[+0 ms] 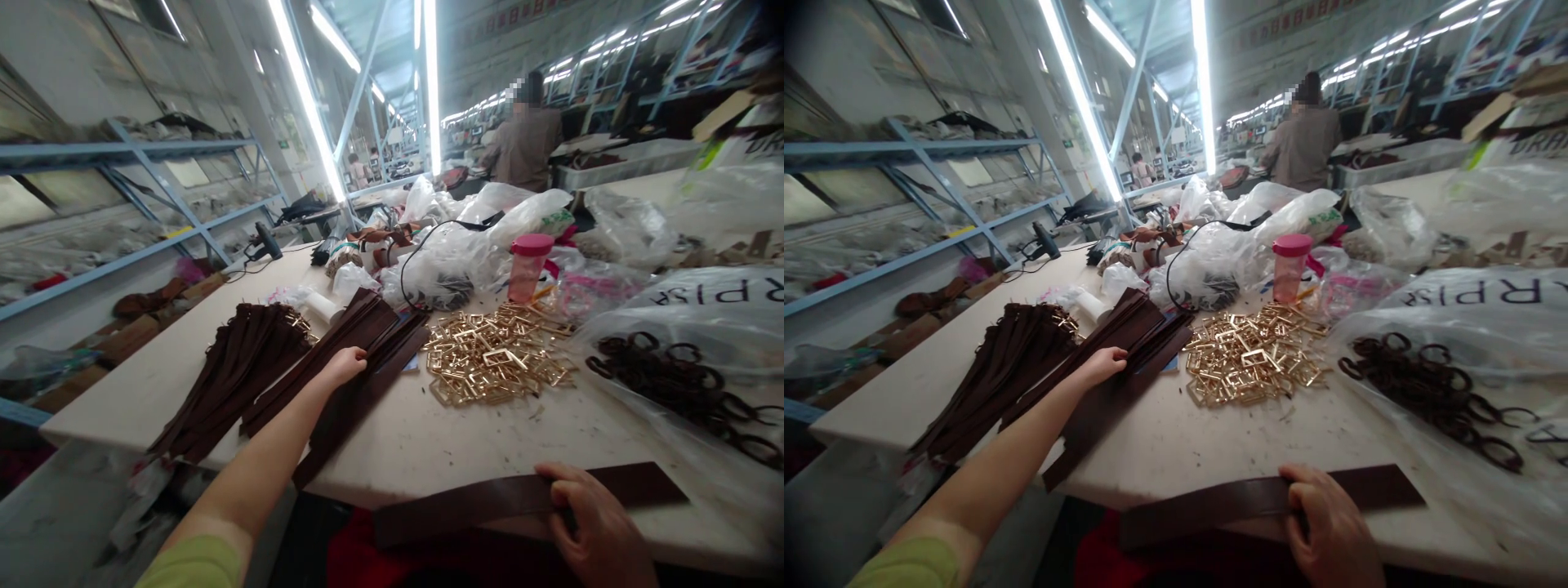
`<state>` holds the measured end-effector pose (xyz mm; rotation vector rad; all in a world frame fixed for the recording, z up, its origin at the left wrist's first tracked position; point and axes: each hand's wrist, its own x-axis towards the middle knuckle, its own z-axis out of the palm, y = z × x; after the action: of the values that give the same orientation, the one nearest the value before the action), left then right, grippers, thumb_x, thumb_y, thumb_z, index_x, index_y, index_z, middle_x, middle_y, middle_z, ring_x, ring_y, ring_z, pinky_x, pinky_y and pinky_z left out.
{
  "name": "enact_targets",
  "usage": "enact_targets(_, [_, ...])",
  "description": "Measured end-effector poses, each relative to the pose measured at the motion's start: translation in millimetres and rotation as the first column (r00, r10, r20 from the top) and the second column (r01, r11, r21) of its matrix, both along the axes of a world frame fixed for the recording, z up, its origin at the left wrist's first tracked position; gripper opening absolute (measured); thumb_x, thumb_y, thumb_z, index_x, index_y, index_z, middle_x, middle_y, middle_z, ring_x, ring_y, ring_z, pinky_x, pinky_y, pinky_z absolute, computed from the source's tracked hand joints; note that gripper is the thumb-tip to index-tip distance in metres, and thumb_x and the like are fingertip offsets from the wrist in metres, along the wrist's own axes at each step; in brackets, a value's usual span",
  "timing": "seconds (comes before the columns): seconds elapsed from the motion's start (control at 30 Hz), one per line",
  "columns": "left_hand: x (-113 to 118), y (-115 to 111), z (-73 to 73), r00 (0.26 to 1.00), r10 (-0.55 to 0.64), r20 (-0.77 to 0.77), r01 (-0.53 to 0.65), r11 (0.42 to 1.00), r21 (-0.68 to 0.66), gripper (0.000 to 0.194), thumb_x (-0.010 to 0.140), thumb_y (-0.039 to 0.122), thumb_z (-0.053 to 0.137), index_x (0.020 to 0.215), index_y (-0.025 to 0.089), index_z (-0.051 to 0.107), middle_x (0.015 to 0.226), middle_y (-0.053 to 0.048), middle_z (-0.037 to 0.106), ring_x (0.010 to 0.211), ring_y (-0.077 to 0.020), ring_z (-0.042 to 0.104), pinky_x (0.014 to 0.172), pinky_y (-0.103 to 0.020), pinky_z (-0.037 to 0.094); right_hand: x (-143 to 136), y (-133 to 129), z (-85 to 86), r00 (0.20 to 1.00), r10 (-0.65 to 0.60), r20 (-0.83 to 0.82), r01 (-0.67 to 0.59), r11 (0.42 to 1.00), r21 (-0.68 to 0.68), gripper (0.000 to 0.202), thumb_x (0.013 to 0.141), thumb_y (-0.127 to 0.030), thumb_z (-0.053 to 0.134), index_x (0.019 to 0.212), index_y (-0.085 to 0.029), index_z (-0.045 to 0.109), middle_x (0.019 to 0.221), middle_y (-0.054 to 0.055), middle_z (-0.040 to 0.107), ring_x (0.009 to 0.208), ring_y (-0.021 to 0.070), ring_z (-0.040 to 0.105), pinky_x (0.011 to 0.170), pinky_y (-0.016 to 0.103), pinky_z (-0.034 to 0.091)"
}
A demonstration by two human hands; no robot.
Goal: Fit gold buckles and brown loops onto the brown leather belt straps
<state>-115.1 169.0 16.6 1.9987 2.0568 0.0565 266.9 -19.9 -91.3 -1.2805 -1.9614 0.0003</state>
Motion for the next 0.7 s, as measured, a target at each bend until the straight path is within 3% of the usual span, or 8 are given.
enact_targets(0.23, [-39, 5, 23.9, 0.989, 0.074, 0.126, -0.089, 0.990, 0.113, 0.029, 0.086, 0.031, 0.049, 0.110, 0.015, 0.052, 0.109, -0.007, 0.056, 0.095, -0.0187, 0.056, 0.081, -0.039, 0.047, 1, -1, -4.8, 1.000, 0.006, 0.006, -0.006, 1.000, -0.015, 0.011, 0.070, -0.016, 0.048, 0.076, -0.023, 0.043, 0.099, 0.007, 0.061, 0.093, 0.0233, 0.057, 0.079, 0.040, 0.045])
enact_targets(0.43, [-55, 5, 29.2, 0.974, 0.181, 0.134, -0.198, 0.972, 0.129, 0.029, 0.085, 0.031, 0.050, 0.109, 0.015, 0.052, 0.108, -0.007, 0.056, 0.091, -0.0178, 0.057, 0.077, -0.038, 0.049, 2, 0, -5.1, 1.000, 0.015, 0.009, -0.015, 1.000, 0.012, 0.009, 0.071, -0.017, 0.047, 0.077, -0.023, 0.044, 0.099, 0.008, 0.060, 0.091, 0.0229, 0.057, 0.077, 0.039, 0.046])
enact_targets(0.57, [-41, -6, 35.4, 0.976, 0.178, 0.123, -0.202, 0.954, 0.223, 0.030, 0.085, 0.031, 0.050, 0.111, 0.015, 0.051, 0.111, -0.007, 0.055, 0.095, -0.0191, 0.056, 0.081, -0.040, 0.047, 2, 1, -3.9, 1.000, 0.017, 0.026, -0.018, 1.000, 0.025, 0.009, 0.070, -0.017, 0.048, 0.076, -0.023, 0.044, 0.098, 0.007, 0.061, 0.090, 0.0225, 0.058, 0.077, 0.037, 0.046])
enact_targets(0.7, [6, -40, 42.0, 0.990, 0.021, 0.136, -0.068, 0.934, 0.350, 0.033, 0.086, 0.021, 0.043, 0.117, 0.010, 0.048, 0.125, -0.014, 0.045, 0.117, -0.0271, 0.040, 0.100, -0.044, 0.030, 2, 0, -4.6, 0.999, 0.014, 0.041, -0.016, 0.999, 0.033, 0.010, 0.070, -0.015, 0.047, 0.074, -0.023, 0.043, 0.097, 0.007, 0.062, 0.090, 0.0223, 0.058, 0.076, 0.036, 0.046])
